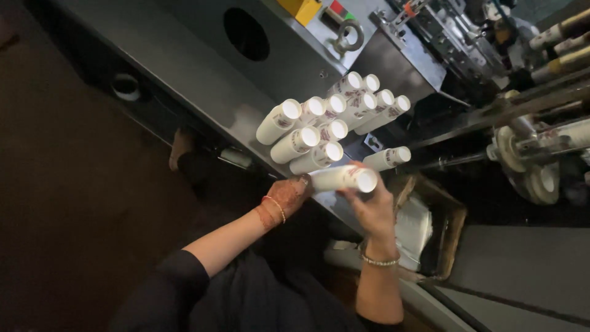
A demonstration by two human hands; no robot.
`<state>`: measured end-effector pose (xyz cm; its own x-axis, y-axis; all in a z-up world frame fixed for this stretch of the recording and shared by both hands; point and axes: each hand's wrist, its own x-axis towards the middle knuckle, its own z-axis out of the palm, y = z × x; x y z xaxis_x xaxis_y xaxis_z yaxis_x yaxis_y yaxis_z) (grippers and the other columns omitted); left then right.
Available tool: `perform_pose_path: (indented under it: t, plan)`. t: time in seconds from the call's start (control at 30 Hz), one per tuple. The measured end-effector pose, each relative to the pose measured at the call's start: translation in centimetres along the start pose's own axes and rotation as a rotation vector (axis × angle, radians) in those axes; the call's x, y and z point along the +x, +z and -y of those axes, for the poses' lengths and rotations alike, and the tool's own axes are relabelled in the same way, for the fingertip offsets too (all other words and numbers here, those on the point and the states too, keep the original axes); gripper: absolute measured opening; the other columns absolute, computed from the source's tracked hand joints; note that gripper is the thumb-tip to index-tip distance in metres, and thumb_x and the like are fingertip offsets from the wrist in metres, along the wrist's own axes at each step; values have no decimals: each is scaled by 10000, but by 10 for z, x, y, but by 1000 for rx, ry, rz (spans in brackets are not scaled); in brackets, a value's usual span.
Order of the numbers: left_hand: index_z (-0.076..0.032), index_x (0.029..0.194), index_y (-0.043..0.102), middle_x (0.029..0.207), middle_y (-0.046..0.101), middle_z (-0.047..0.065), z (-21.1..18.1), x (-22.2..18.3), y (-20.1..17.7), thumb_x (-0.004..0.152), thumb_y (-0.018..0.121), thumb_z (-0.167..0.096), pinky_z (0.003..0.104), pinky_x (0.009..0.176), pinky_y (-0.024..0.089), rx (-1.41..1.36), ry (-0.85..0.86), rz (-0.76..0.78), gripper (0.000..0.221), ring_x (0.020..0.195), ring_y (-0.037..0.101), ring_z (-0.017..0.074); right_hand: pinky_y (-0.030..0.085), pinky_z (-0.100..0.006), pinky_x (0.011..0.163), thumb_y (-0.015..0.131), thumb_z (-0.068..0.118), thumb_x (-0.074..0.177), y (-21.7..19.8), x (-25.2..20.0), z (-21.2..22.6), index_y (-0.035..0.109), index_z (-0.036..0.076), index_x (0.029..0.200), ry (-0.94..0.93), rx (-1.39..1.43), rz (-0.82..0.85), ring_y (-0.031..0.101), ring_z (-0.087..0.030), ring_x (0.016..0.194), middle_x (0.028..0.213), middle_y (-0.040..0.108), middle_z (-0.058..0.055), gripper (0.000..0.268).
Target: Packing stacks of paper cups into individual plastic bags.
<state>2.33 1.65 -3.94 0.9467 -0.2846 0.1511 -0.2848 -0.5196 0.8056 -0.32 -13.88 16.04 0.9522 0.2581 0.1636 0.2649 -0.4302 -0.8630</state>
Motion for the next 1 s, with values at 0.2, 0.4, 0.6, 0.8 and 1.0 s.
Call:
perform_pose_path:
  t: [0.2,0.4,0.6,0.8,1.0]
  plan:
    - [-60,981,714,876,733,192,-33,2,-47,967,604,-298,494,744,556,-104,10,-81,263,848,710,385,567,-320,970,853,39,827,1,15,-16,618,3,1342,-42,-97,-112,672,-160,1101,1200,718,-84,567]
    - [-46,906,766,746,733,140,-54,9,-74,929,631,-475,387,686,562,-447,-106,6,450,720,734,271,585,-325,947,867,50,817,1,12,-26,611,-1,1341,15,-200,-188,690,-170,1086,1178,731,-91,586]
    - [-29,888,768,683,746,70,-53,15,-72,892,636,-545,309,668,593,-662,-253,143,533,636,742,139,594,-322,943,857,69,830,0,14,-26,597,2,1356,53,-164,-168,694,-166,1081,1156,724,-88,591]
    - [12,827,750,686,741,101,-54,16,-70,870,663,-498,322,641,597,-729,-217,141,519,642,739,160,603,-313,913,858,63,821,3,16,-19,603,11,1325,85,-230,-187,707,-161,1057,1132,732,-85,568]
    - [-7,779,733,709,712,136,-55,21,-51,900,631,-473,379,681,543,-529,-148,78,492,681,710,251,595,-309,944,852,73,851,-5,16,-7,601,4,1336,-29,-175,-182,693,-168,1090,1176,714,-103,550]
